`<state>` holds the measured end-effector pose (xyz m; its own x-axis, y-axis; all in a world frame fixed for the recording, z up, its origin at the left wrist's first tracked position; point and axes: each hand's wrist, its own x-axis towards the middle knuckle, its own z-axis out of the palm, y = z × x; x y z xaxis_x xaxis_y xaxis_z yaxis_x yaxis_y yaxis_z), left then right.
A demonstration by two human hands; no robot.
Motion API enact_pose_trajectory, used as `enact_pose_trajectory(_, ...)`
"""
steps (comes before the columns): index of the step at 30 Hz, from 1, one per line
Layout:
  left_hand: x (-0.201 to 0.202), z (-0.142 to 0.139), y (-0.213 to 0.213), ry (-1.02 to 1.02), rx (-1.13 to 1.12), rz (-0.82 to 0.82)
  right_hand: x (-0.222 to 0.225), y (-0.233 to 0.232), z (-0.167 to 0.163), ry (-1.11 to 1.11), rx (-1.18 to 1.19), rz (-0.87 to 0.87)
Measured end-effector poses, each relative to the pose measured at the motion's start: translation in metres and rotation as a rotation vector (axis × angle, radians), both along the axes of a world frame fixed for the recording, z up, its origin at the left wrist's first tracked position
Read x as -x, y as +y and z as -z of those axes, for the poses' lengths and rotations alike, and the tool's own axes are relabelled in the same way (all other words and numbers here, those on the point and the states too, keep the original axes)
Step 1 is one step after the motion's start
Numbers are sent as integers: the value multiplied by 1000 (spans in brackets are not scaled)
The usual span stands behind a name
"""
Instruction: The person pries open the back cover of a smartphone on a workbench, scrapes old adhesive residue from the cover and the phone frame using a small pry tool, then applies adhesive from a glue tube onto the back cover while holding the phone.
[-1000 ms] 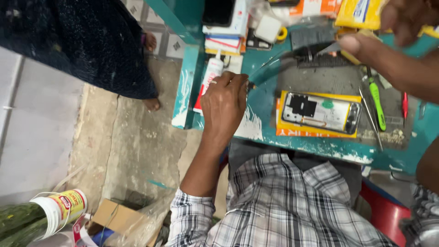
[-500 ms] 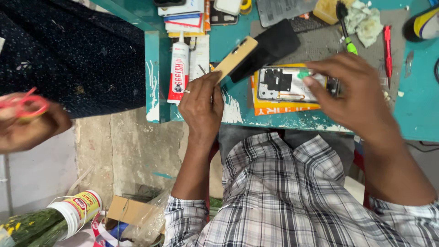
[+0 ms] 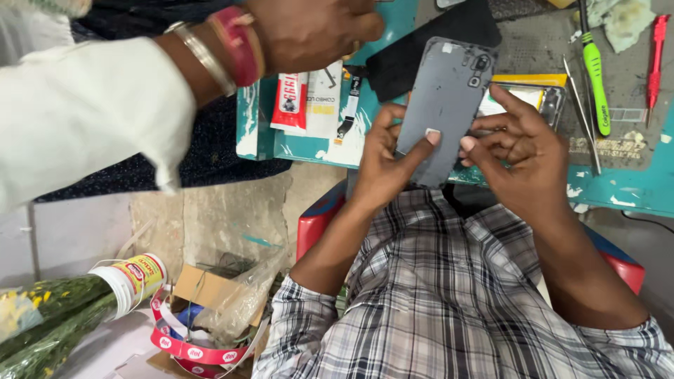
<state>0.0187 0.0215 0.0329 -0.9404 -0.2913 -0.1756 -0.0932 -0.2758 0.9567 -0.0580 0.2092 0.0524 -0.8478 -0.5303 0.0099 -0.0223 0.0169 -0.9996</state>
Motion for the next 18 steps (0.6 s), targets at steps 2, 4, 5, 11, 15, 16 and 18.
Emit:
enact_pose_trajectory(2, 3, 0, 3, -7, -11, 104, -1, 8, 3, -19, -1, 23)
enact_pose_trajectory(4, 5, -3, 5, -35, -86, 156, -1, 14, 4, -68, 33, 27)
enact_pose_trajectory(5, 7, -4, 6, -40, -121, 176, 0, 17, 4, -93, 44, 36)
enact_pose_trajectory(11, 17, -6, 11, -127, -224, 250, 2, 27, 4, -133, 78, 74)
enact_pose_trajectory(15, 17, -4, 13, -128, -316, 238, 1, 32, -4, -155, 80, 77)
enact_pose_trajectory(16, 17, -3, 13, -130, -343, 229, 1, 34, -6, -174, 81, 82)
enact_pose_trajectory(18, 17, -4, 11, -140, -372, 215, 4, 43, -9, -82, 44, 128)
